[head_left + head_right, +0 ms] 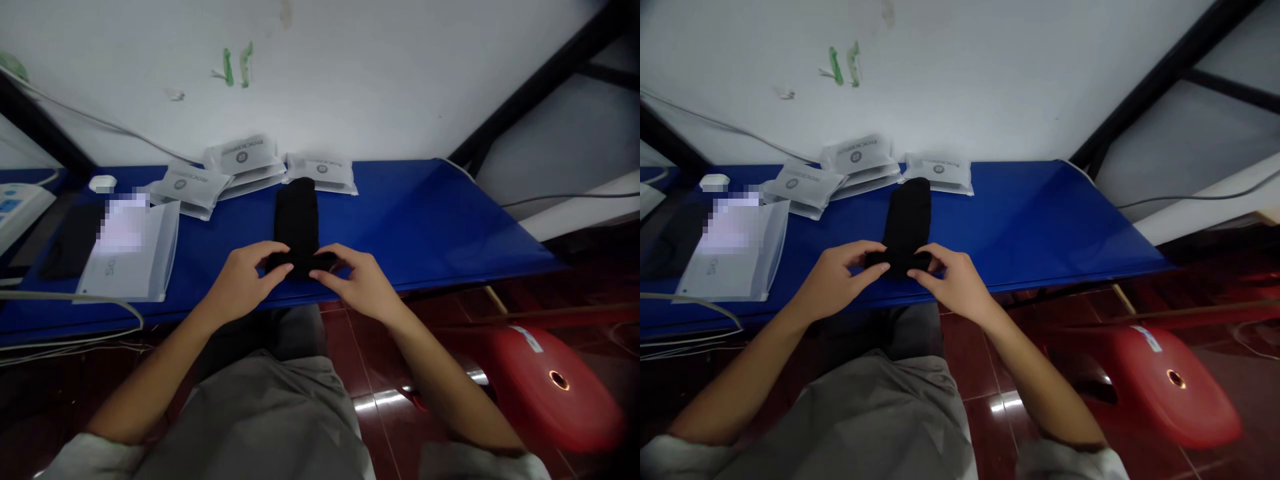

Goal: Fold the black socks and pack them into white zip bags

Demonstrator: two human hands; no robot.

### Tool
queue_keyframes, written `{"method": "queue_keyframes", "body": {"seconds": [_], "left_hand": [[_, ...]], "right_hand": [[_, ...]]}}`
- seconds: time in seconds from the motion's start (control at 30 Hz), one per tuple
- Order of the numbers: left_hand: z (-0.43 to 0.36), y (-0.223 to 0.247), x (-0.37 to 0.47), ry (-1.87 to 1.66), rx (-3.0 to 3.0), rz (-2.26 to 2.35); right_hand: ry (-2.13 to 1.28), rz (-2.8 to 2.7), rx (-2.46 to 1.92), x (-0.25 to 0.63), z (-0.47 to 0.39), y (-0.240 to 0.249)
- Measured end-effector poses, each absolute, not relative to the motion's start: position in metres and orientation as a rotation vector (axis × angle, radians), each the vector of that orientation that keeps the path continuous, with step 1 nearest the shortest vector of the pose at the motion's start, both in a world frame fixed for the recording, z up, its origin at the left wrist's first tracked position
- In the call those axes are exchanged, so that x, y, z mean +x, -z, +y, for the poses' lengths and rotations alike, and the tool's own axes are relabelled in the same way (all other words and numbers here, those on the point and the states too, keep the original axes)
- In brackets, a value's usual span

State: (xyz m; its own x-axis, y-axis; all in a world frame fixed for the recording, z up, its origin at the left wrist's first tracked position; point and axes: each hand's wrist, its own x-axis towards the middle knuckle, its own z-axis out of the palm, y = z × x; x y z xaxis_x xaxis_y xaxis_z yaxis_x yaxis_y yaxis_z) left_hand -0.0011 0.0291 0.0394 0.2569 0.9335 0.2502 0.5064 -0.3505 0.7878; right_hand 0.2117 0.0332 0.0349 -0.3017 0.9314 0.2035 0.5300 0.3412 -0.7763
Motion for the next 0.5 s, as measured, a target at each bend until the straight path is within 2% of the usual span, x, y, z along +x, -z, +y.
{"method": "queue_keyframes", "body": {"seconds": [0.2,0.3,0.43,0.5], "left_hand": [[0.064,-0.04,0.006,-0.958,1.774,1.365],[0.078,-0.039,0.011,-0.942,1.794,1.454],[0.08,-0.035,0.018,-0.977,2.168,1.679],[0.074,-0.033,0.018,-0.938,2.446,1.624]], "right_hand": [[-0.914,-1.753,-1.273,0.211,0.06,-0.026],[-0.872,-1.726,-1.335,0.208,0.074,-0.02],[-0.459,-1.811,-1.456,0.204,0.08,-0.011],[-0.201,-1.906,-1.41,0.203,0.075,-0.01]]}}
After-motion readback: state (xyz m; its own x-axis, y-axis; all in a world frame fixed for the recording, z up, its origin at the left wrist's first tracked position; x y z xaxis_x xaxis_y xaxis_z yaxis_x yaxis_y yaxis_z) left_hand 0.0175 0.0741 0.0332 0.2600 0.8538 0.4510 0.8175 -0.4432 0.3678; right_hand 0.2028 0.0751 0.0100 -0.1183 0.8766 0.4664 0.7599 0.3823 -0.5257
